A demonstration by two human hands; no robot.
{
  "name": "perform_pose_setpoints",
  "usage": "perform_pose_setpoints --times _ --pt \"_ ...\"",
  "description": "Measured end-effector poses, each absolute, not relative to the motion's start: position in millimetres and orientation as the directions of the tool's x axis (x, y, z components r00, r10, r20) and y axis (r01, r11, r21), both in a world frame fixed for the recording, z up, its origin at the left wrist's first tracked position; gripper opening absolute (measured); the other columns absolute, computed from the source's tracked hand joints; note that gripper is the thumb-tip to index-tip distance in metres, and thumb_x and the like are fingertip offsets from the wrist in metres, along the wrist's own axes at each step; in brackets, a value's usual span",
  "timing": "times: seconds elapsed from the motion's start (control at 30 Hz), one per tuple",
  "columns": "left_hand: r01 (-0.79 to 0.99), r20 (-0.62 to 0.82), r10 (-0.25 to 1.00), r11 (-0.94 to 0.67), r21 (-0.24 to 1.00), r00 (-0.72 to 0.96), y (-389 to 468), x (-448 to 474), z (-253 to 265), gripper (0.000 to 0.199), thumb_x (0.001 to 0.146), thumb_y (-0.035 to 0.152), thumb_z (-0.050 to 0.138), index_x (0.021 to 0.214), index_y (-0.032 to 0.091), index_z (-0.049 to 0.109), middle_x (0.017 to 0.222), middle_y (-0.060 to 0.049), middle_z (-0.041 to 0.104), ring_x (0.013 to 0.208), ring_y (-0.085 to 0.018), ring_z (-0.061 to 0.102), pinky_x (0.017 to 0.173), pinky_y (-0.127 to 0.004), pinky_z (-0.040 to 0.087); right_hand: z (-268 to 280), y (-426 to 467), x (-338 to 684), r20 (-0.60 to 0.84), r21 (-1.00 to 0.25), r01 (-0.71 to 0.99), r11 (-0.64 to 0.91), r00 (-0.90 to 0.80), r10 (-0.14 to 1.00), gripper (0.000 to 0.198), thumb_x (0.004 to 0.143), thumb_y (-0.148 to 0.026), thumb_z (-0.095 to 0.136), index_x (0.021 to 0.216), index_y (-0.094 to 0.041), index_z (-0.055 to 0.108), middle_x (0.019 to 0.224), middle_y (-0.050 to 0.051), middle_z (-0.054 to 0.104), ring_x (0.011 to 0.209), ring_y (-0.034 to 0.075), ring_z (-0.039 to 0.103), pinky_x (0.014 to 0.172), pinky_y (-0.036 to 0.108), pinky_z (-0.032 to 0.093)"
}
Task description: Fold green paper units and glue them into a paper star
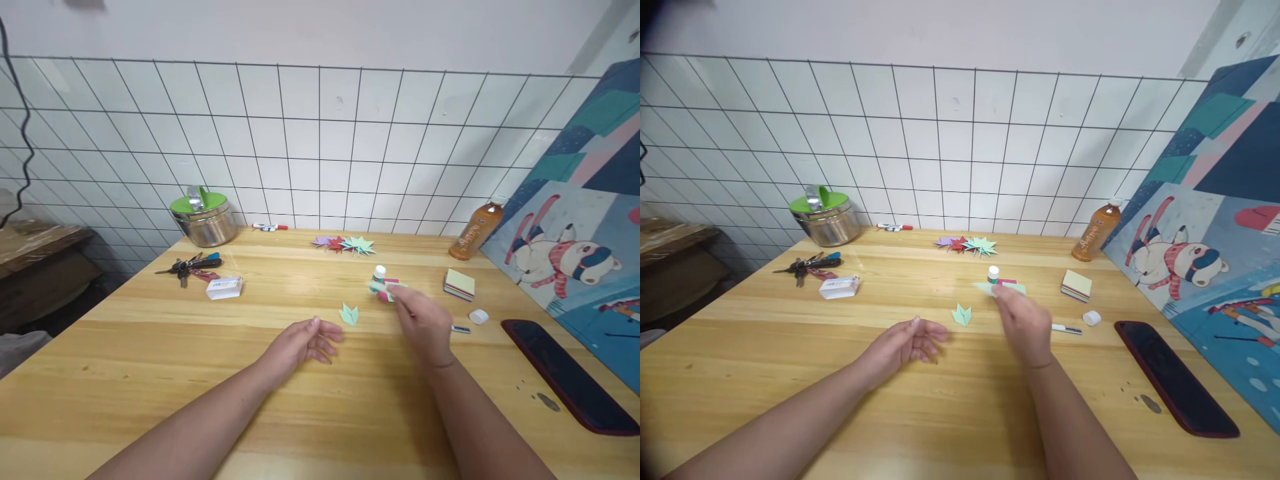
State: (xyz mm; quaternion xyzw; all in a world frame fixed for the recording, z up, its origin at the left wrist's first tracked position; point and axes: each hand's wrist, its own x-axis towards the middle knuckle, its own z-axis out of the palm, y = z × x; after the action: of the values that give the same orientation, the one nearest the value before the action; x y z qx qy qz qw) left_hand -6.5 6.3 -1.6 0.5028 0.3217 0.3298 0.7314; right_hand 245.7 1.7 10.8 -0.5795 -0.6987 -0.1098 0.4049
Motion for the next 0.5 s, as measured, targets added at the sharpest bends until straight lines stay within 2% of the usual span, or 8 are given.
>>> perform_pose_setpoints --times 0.1,0.17,0.3,0.5 --pt "-0.285 -0.222 0.753 0.480 0.830 0.619 7.2 -6.7 -1.7 0.057 0.081 0.061 0.040 0.103 0.014 0.065 0.106 -0.017 0.064 0.083 -0.022 0.063 0.068 -0.031 0.049 7.3 -7.0 218.4 0.605 -0.283 0.783 0.554 -0.303 0.737 0.028 0.088 -0.020 0.044 0.107 -0.028 0.063 0.108 0.001 0.067 0.097 0.014 0.062 0.087 0.026 0.045" --pt "-0.332 -0.275 0.781 0.516 0.789 0.561 8.5 -7.3 -2.3 0.048 0.081 0.055 0.047 0.098 0.014 0.066 0.098 -0.014 0.067 0.080 -0.020 0.064 0.067 -0.028 0.049 5.2 -10.2 203.7 0.570 -0.294 0.689 0.663 -0.431 0.700 0.031 0.088 -0.017 0.043 0.109 -0.028 0.062 0.110 0.001 0.066 0.099 0.013 0.060 0.087 0.026 0.045" --pt "-0.305 -0.279 0.845 0.442 0.844 0.456 10.5 -8.9 -5.4 0.022 0.073 0.033 0.068 0.086 0.015 0.066 0.081 -0.006 0.068 0.071 -0.013 0.062 0.066 -0.022 0.048 5.3 -13.1 191.0 0.471 -0.296 0.628 0.720 -0.559 0.682 0.032 0.089 -0.018 0.040 0.110 -0.029 0.061 0.110 0.000 0.065 0.098 0.014 0.059 0.084 0.027 0.046" --pt "-0.095 -0.186 0.872 0.254 0.963 0.452 10.4 -6.3 -6.2 0.032 0.072 0.040 0.066 0.092 0.014 0.067 0.078 -0.005 0.068 0.068 -0.014 0.060 0.059 -0.022 0.047 7.9 -14.0 190.5 0.414 -0.296 0.608 0.736 -0.613 0.673 0.029 0.087 -0.018 0.043 0.105 -0.029 0.063 0.109 -0.001 0.065 0.092 0.014 0.059 0.080 0.027 0.046"
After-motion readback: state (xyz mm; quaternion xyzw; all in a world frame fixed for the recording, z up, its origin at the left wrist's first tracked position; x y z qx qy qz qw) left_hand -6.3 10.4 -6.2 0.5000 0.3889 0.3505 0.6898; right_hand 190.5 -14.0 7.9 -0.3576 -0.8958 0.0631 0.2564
